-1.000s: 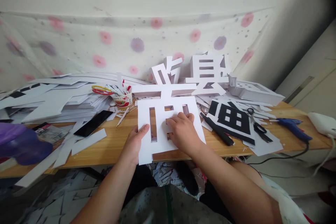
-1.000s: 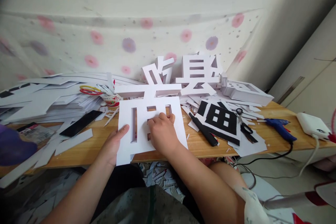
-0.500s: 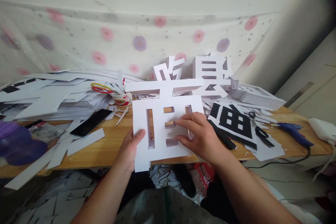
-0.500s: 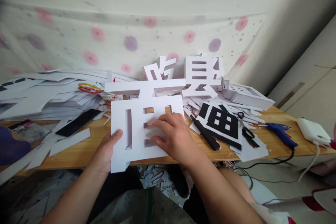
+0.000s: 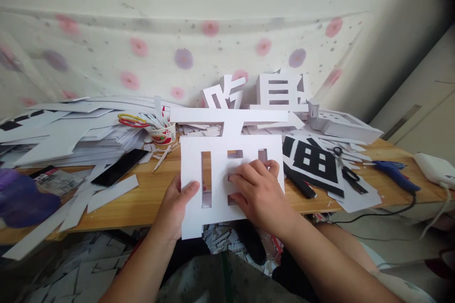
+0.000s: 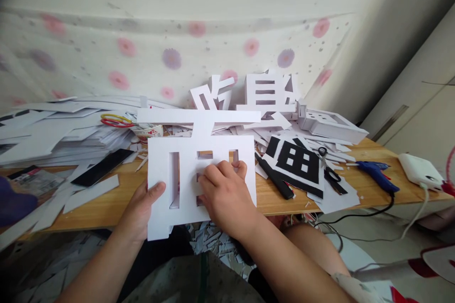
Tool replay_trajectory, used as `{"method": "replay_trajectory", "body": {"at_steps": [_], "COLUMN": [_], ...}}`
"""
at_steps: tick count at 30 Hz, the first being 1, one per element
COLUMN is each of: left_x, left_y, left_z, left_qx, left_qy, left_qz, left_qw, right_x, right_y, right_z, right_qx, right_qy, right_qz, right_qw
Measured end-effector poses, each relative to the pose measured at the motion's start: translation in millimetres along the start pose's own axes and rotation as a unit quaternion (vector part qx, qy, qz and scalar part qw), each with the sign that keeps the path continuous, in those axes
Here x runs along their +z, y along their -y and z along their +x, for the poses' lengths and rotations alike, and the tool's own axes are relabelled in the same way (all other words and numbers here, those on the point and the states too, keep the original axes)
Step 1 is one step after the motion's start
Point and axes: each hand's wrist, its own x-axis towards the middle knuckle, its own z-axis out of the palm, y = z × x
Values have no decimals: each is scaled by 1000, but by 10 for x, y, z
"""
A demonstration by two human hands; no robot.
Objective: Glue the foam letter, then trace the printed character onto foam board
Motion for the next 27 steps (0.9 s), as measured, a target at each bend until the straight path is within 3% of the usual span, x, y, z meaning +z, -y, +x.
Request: {"method": "replay_trajectory", "body": {"at_steps": [13, 18, 22, 25, 27], "left_x": [-97, -113, -112, -121, -149], "left_y": [191, 174, 85, 5, -29], "left_z": [41, 3, -74, -110, -108], "left_qx": [-23, -16, 23, 88, 133], "left_qy": [9, 8, -19, -53, -67], "left_qz": [6, 11, 24, 56, 72], "left_qw": [1000, 1000, 999, 993, 986], "right_x": [97, -28, -279, -401, -417], "right_y": [-5, -74, -314, -630, -896], "right_z": [6, -23, -127, -272, -410], "right_qx": [-3, -27, -57, 25, 109], "right_qy": [46, 29, -64, -179, -215], "right_qz": [-7, 50, 205, 222, 169], "right_qw": [999, 998, 975, 958, 956]}}
